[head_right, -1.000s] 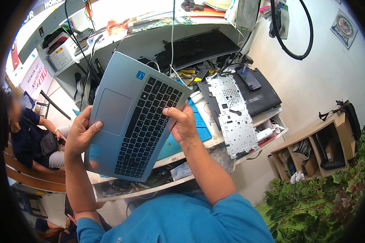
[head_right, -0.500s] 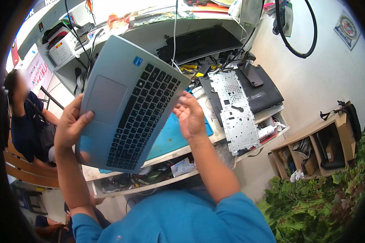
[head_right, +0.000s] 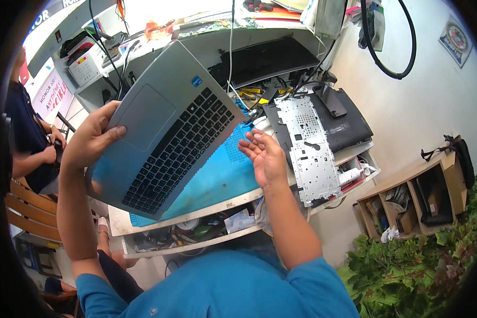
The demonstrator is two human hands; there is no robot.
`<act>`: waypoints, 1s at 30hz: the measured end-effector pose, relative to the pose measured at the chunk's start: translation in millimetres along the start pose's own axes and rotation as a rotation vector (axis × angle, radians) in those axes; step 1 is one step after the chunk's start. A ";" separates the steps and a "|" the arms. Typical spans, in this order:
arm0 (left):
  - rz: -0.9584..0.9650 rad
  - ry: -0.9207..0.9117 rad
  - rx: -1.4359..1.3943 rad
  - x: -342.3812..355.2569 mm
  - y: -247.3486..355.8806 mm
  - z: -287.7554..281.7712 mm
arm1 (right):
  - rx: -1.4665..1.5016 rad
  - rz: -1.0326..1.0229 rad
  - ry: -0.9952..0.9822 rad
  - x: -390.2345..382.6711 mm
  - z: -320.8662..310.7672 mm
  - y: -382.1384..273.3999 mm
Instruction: The person removes the keyboard from a laptop by hand and with a thin metal tool, then uses a blue air blower on the interior components.
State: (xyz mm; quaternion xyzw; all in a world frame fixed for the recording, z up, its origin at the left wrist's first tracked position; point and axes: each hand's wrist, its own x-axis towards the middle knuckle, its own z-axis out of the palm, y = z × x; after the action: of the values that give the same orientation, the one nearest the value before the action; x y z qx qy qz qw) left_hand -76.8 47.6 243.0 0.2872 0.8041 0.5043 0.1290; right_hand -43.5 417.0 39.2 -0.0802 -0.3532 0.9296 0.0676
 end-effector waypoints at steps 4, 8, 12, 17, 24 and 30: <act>-0.033 -0.055 -0.007 7.1 -9.2 -9.1 | -0.005 0.005 -0.004 1.8 -0.4 1.5; -0.044 -0.091 0.028 11.8 -16.7 -14.7 | -0.008 -0.004 -0.023 2.9 -2.0 2.1; -0.070 -0.129 0.031 17.4 -22.4 -19.7 | -0.014 0.000 -0.032 1.4 -1.7 0.5; -0.100 -0.154 0.034 24.3 -28.3 -23.0 | -0.037 -0.018 -0.033 1.3 -5.9 -1.1; -0.127 -0.160 0.031 28.0 -33.0 -25.0 | -0.072 -0.006 -0.027 -0.6 -4.0 -4.3; -0.135 -0.178 0.001 31.7 -40.5 -28.5 | -0.100 0.034 -0.046 -0.6 -6.0 -7.3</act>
State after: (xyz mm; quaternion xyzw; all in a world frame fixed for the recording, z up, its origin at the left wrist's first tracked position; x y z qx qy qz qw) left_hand -129.8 32.1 222.8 0.2762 0.8072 0.4665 0.2335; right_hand -41.2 426.2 39.7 -0.0679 -0.3994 0.9134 0.0394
